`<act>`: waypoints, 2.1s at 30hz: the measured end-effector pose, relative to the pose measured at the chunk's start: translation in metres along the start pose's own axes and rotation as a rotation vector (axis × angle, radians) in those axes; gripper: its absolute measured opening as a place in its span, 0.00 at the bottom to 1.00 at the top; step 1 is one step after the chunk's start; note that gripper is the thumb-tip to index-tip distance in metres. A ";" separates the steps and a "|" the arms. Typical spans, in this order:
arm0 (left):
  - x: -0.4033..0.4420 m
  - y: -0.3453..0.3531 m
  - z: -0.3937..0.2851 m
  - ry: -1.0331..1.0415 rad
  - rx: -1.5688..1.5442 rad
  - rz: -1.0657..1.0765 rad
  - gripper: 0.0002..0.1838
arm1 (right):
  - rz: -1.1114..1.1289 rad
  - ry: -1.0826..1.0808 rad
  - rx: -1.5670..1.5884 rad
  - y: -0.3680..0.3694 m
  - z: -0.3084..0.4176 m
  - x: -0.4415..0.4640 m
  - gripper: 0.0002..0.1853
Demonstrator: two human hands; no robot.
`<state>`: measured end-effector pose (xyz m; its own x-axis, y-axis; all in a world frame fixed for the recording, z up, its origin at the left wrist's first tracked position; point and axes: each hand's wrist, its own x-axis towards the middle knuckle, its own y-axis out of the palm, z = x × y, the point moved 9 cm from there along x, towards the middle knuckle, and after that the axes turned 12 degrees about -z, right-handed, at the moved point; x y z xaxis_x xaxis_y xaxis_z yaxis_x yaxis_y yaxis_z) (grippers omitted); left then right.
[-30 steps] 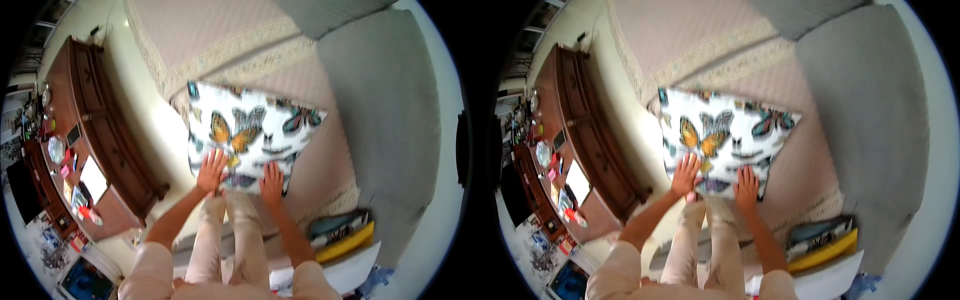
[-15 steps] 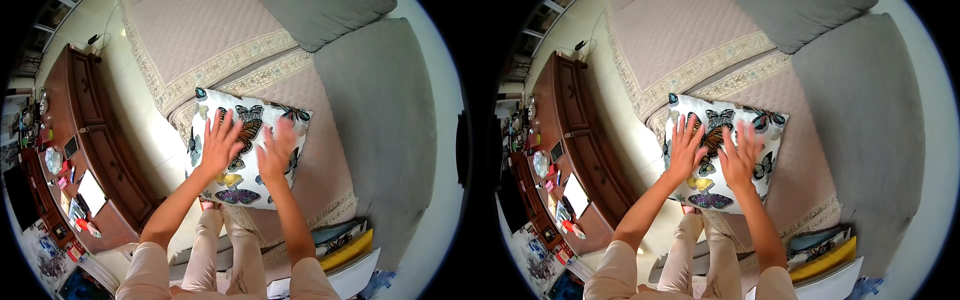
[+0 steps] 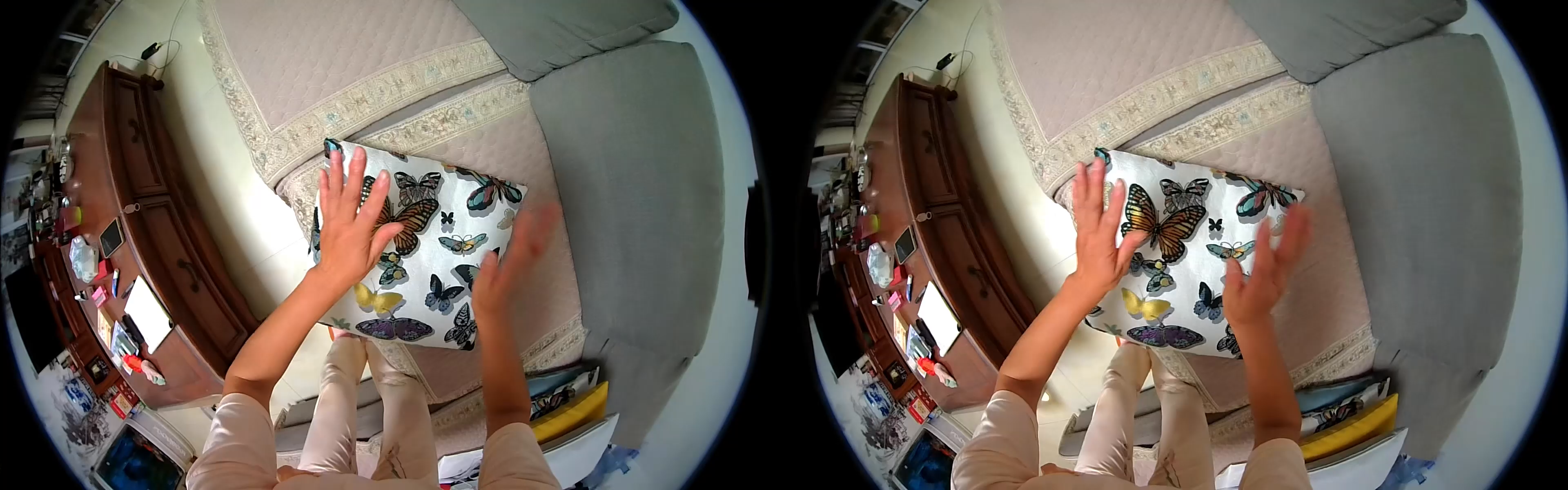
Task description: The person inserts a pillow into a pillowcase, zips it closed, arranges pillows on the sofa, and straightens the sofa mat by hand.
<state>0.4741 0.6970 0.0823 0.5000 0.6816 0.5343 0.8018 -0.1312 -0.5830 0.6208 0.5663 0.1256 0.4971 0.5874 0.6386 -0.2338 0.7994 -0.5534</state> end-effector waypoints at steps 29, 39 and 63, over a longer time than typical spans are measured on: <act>-0.328 -0.015 0.139 -1.352 -0.673 0.167 0.36 | 0.847 0.254 0.321 0.064 0.031 -0.167 0.27; -0.345 -0.009 0.127 -1.543 -0.667 0.192 0.15 | 0.708 -0.063 -0.164 0.168 -0.008 -0.146 0.28; -0.197 0.034 0.177 -1.253 -0.518 0.384 0.43 | -0.003 0.822 0.017 -0.042 -0.130 -0.188 0.29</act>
<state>0.3449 0.6851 -0.1513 0.3125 0.6871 -0.6559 0.8491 -0.5116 -0.1315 0.6456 0.4060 -0.0407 0.9495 0.3110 0.0411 -0.2409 0.8067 -0.5397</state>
